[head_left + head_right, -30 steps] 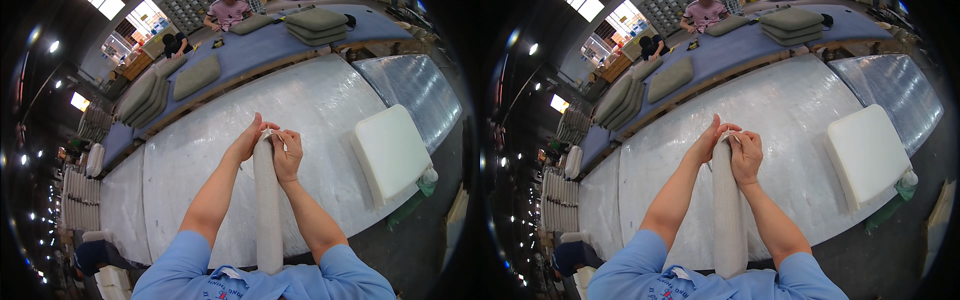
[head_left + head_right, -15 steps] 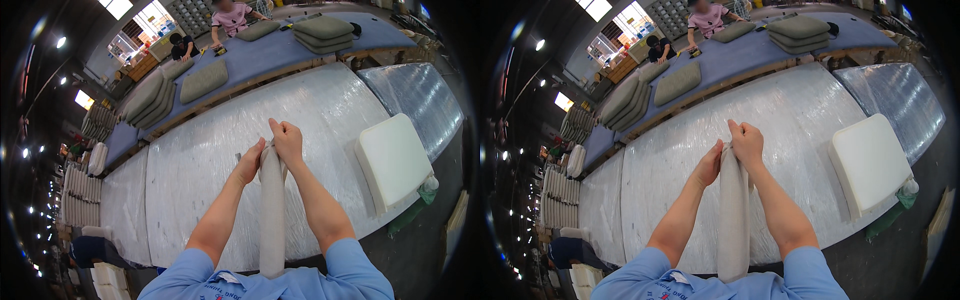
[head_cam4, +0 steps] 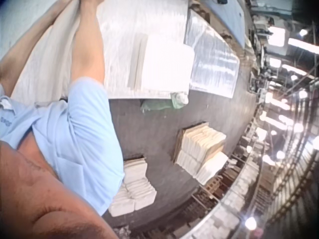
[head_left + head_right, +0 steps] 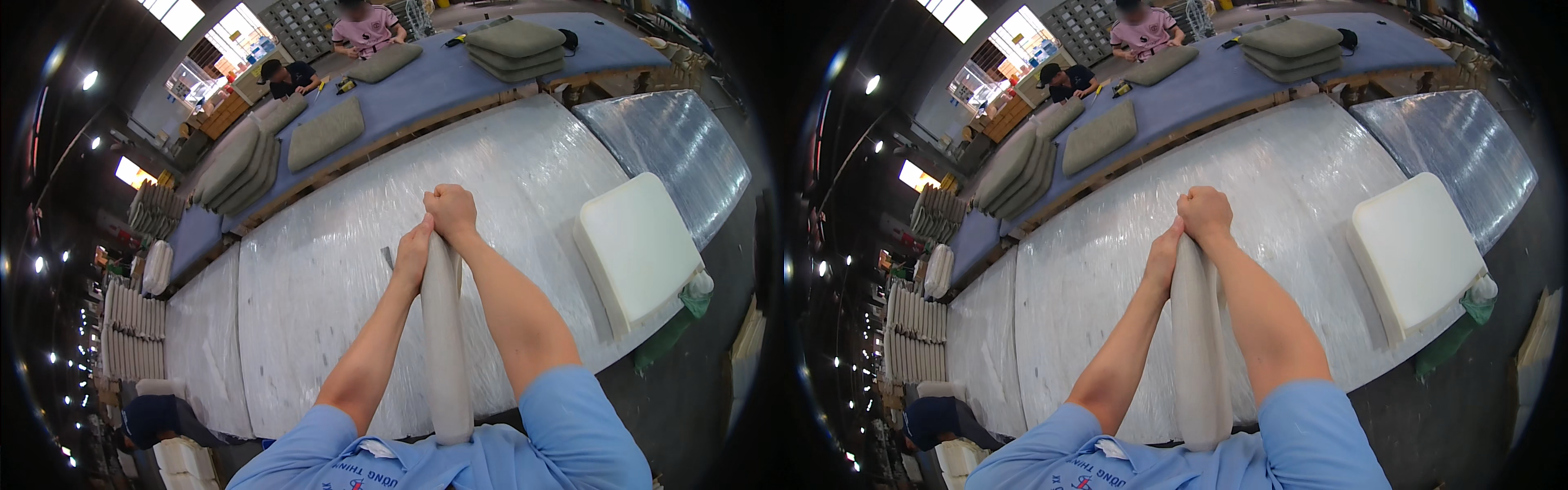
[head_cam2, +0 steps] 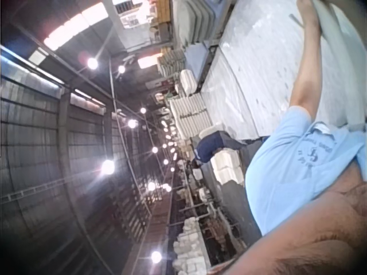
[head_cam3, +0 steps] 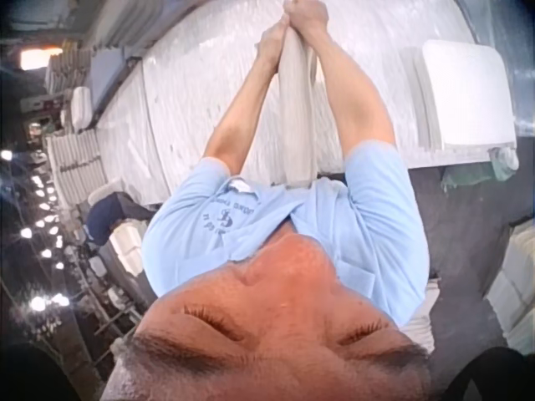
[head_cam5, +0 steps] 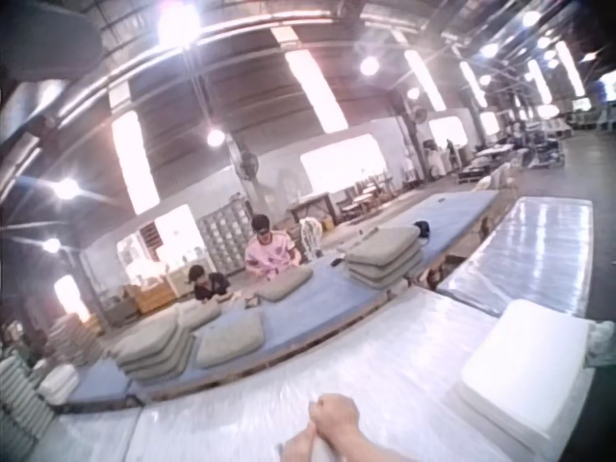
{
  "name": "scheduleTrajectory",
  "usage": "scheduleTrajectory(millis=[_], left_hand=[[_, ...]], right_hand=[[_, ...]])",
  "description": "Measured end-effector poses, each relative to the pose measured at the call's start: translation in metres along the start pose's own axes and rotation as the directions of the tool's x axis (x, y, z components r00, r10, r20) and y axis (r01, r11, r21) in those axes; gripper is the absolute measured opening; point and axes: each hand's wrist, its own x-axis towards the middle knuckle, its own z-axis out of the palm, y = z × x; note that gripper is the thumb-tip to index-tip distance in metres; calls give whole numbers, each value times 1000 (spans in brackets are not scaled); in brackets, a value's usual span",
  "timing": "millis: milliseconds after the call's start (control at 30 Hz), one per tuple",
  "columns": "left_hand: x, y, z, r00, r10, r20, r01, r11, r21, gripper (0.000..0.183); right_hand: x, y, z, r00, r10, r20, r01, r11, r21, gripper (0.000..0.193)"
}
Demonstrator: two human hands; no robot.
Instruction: The person folds a light-colored cushion cover around a foam insert by hand, repeatedly adjusting and smoothing the fabric to fit the insert. The person then stacks the finished cushion with others on a nearby pallet.
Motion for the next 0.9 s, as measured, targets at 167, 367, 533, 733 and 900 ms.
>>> scheduleTrajectory(millis=[167,367,533,733,900], left_hand=[[-4,4,1,1000,-17,17,17,1000,-15,52],[-5,6,-4,992,-80,101,73,994,76,49],[6,13,-9,974,-147,171,109,970,216,53],[16,17,-10,972,-188,138,135,936,324,55],[9,9,5,997,-71,40,58,963,264,49]], right_hand=[[8,7,11,999,-44,-22,44,998,33,24],[25,22,16,975,-117,190,111,993,43,27],[39,32,12,888,-217,405,169,974,151,36],[41,30,13,863,-257,434,162,956,244,41],[40,32,15,890,-161,426,0,936,353,41]])
